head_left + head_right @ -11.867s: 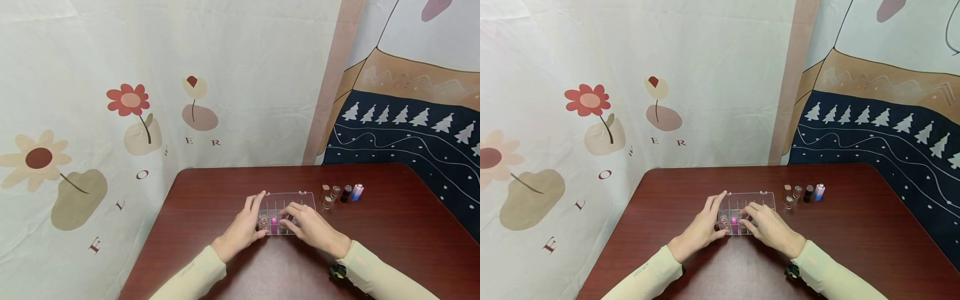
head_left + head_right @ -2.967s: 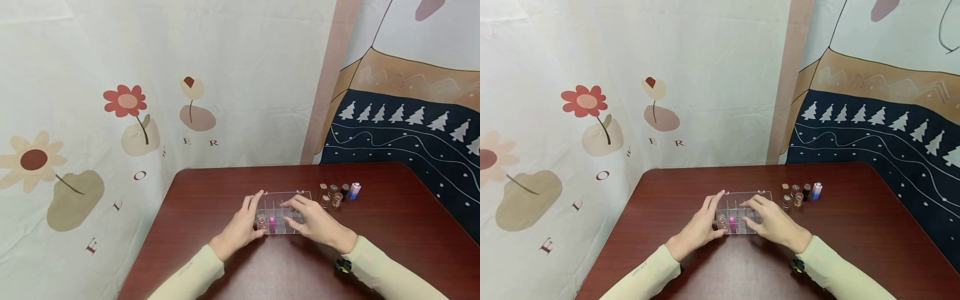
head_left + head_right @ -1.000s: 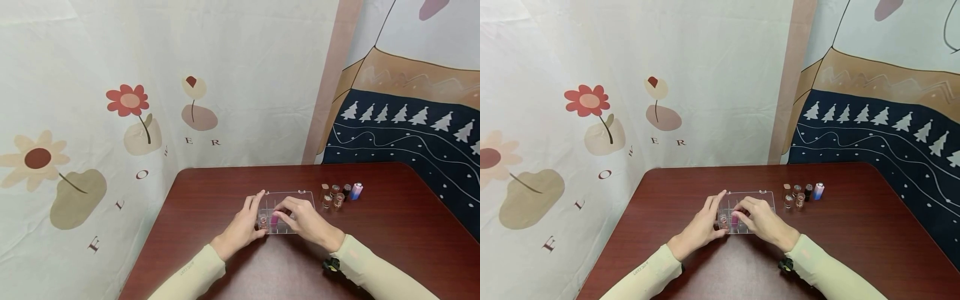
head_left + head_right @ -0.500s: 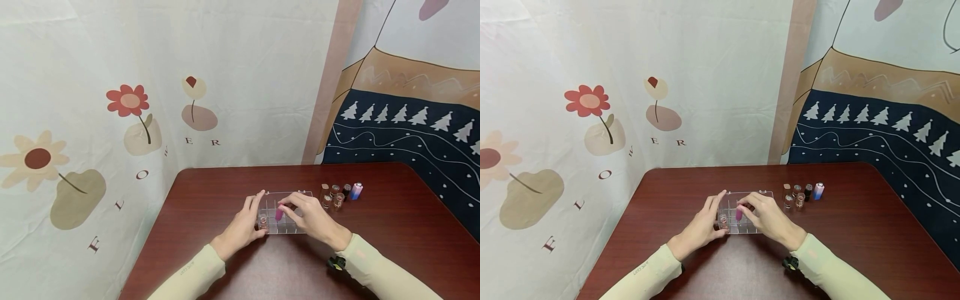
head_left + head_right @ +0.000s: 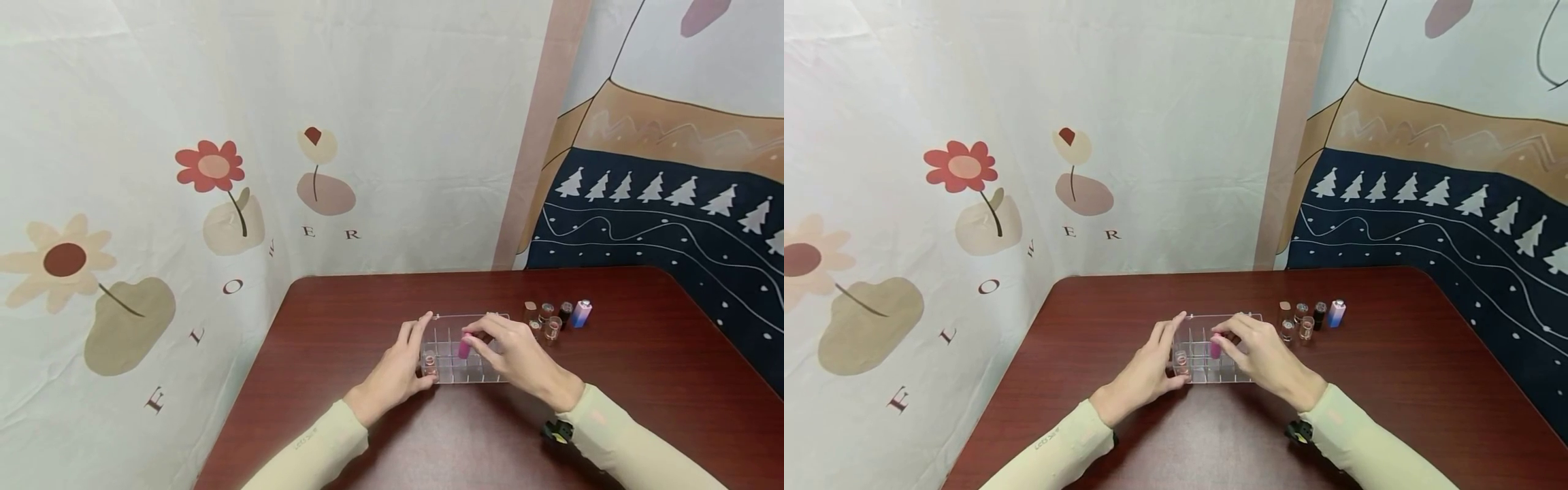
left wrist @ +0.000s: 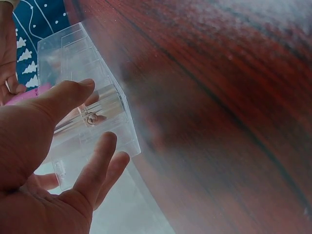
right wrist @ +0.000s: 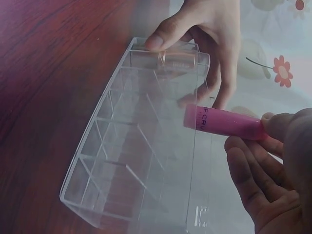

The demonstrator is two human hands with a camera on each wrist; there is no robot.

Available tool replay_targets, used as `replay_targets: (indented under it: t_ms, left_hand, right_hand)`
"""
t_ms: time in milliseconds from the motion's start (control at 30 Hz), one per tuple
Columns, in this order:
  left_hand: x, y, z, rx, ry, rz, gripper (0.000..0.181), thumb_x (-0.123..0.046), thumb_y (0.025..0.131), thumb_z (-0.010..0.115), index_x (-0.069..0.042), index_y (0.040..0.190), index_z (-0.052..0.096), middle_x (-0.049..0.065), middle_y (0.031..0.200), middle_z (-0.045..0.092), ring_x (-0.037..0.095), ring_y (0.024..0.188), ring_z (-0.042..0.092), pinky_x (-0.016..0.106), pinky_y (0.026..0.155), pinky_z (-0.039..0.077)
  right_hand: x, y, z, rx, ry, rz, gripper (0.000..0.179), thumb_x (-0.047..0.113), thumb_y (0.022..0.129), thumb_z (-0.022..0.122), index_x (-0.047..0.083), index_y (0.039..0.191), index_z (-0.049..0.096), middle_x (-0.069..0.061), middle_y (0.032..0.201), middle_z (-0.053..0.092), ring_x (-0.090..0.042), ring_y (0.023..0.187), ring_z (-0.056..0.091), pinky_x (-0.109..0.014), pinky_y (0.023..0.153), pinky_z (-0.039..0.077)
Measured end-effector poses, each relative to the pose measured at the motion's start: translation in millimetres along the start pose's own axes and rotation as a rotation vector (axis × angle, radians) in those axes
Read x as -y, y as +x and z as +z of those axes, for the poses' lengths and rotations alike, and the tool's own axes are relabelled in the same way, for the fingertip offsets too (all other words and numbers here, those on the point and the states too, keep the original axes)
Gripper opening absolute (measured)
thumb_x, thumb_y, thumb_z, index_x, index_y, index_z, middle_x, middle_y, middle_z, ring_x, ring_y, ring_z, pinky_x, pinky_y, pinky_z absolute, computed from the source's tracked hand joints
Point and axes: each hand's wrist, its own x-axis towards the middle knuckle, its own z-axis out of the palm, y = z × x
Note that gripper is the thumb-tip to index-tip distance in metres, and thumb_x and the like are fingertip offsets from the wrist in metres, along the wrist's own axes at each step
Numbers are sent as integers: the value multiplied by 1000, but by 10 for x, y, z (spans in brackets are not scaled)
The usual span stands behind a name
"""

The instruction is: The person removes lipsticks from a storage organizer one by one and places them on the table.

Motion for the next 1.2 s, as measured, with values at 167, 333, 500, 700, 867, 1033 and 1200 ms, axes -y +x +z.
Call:
replay_targets:
  t_ms: [167, 333, 500, 700, 867, 1033, 1200]
  left_hand:
    - [-2, -2, 1, 1, -2, -6, 124, -15, 92, 102, -14, 185, 21, 20, 166, 49, 7, 74, 57, 26, 82, 63]
    - [-9, -6, 2, 4, -7, -9, 123, -14, 92, 102, -14, 185, 21, 20, 166, 49, 7, 73, 55, 26, 81, 62]
    - [-3, -7, 7, -1, -7, 2, 124, -11, 92, 102, -13, 185, 21, 22, 165, 49, 4, 71, 54, 26, 79, 63]
    - [7, -1, 6, -6, -4, 13, 123, -10, 91, 102, -11, 184, 22, 23, 164, 50, 3, 70, 52, 24, 76, 61]
    - [1, 9, -2, 3, 0, -2, 123, -13, 92, 102, -13, 185, 21, 21, 166, 49, 2, 70, 52, 23, 77, 61]
    - [-4, 13, -2, 9, -7, -12, 123, -12, 93, 101, -14, 185, 20, 21, 167, 48, 2, 69, 52, 23, 77, 60]
    - [-5, 10, 8, 8, -9, -12, 123, -13, 93, 101, -14, 186, 20, 21, 167, 48, 2, 69, 52, 22, 76, 60]
  right_hand:
    - [-26, -24, -49, -5, -3, 5, 32, -5, 89, 97, 8, 116, 84, 3, 105, 82, -5, 84, 73, -20, 69, 63]
    - [-49, -40, -128, -21, -40, -1, 38, -5, 86, 98, 10, 118, 84, -1, 108, 84, -10, 88, 79, -23, 71, 65]
    - [-84, -59, -211, -32, -80, 14, 42, -5, 84, 100, 6, 121, 83, -4, 110, 86, -9, 85, 76, -21, 71, 62]
    - [-139, -89, -318, -53, -111, 44, 44, -6, 82, 100, 5, 121, 82, 0, 103, 84, -7, 80, 72, -17, 74, 64]
    - [-179, -108, -418, -72, -117, 54, 41, -7, 82, 100, 5, 117, 82, 0, 101, 84, -7, 78, 72, -14, 74, 62]
    - [-233, -135, -517, -100, -161, 70, 40, -7, 82, 101, 7, 114, 82, 1, 100, 84, -7, 77, 72, -14, 73, 63]
    - [-290, -163, -601, -130, -152, 80, 41, -11, 82, 98, 5, 114, 80, -1, 95, 84, -4, 68, 67, -11, 64, 57]
